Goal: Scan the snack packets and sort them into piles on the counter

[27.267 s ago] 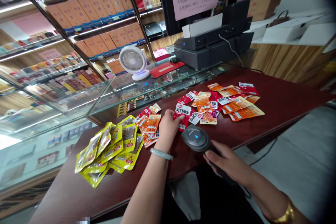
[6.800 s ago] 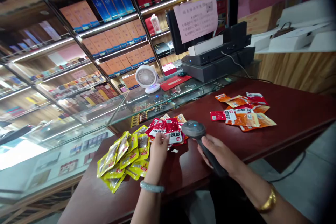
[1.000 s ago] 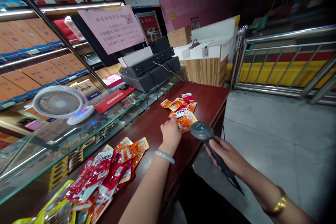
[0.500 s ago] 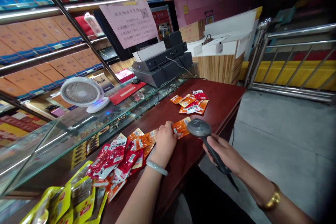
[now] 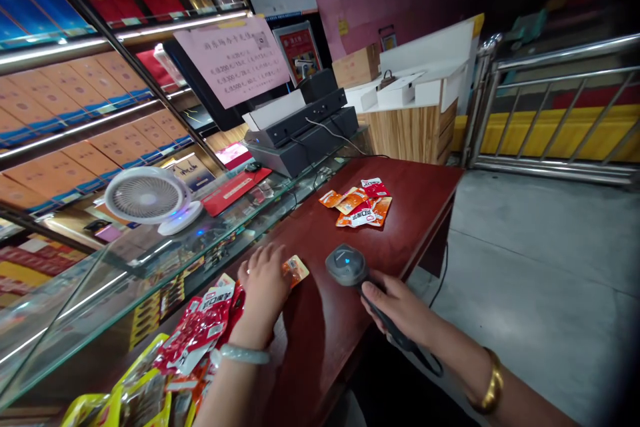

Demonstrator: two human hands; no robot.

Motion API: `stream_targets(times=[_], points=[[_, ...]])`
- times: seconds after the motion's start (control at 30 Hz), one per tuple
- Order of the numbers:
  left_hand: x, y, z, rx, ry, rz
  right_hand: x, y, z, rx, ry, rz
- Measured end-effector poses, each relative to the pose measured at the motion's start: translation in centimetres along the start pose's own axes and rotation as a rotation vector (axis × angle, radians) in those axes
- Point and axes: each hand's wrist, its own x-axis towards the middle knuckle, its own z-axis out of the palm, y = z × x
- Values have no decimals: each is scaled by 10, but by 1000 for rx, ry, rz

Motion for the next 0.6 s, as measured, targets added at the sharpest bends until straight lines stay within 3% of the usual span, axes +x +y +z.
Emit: stream_targets(times=[0.2, 0.3, 0.43, 0.6], points=[[44, 89, 14, -286, 70, 215, 1, -6, -22, -43, 96, -40], [78, 116, 20, -354, 86, 209, 4, -13, -28, -84, 129, -40], [116, 133, 29, -366, 59, 194, 10, -17, -31, -51, 177, -35], [116, 130, 42, -319, -218, 271, 17, -6, -35, -21, 188, -43]])
